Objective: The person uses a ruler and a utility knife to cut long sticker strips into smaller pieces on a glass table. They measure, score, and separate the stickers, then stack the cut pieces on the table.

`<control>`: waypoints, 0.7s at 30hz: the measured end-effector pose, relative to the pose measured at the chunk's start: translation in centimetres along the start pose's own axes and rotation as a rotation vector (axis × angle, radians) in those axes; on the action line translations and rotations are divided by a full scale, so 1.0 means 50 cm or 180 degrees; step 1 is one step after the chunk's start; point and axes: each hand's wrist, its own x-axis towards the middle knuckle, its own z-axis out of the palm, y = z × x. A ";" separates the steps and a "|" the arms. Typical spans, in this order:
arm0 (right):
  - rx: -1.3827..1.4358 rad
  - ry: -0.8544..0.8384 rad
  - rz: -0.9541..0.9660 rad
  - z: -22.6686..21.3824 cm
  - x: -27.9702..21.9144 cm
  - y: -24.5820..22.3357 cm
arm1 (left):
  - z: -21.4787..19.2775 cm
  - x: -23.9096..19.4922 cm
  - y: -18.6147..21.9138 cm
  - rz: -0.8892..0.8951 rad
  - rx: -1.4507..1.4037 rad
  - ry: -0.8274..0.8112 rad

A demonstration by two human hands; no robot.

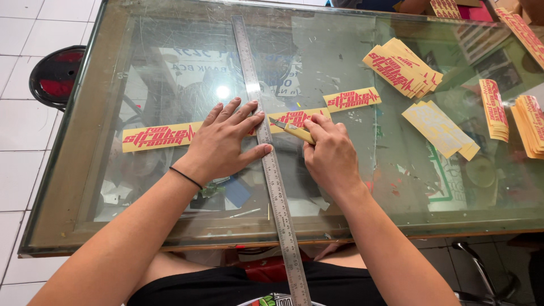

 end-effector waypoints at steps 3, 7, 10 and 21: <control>-0.0013 -0.0033 0.0048 -0.005 0.004 -0.010 | 0.001 0.002 0.000 -0.0033 -0.0004 -0.0030; 0.0205 -0.0005 0.0033 -0.003 0.003 -0.005 | -0.002 0.002 0.000 -0.0043 -0.0016 -0.0100; 0.0282 -0.0045 0.0104 -0.014 0.003 -0.010 | -0.004 0.001 0.002 -0.0056 -0.0011 -0.0133; 0.1707 0.0072 0.1164 -0.100 0.005 -0.070 | -0.007 0.001 0.008 -0.0085 -0.0058 -0.0112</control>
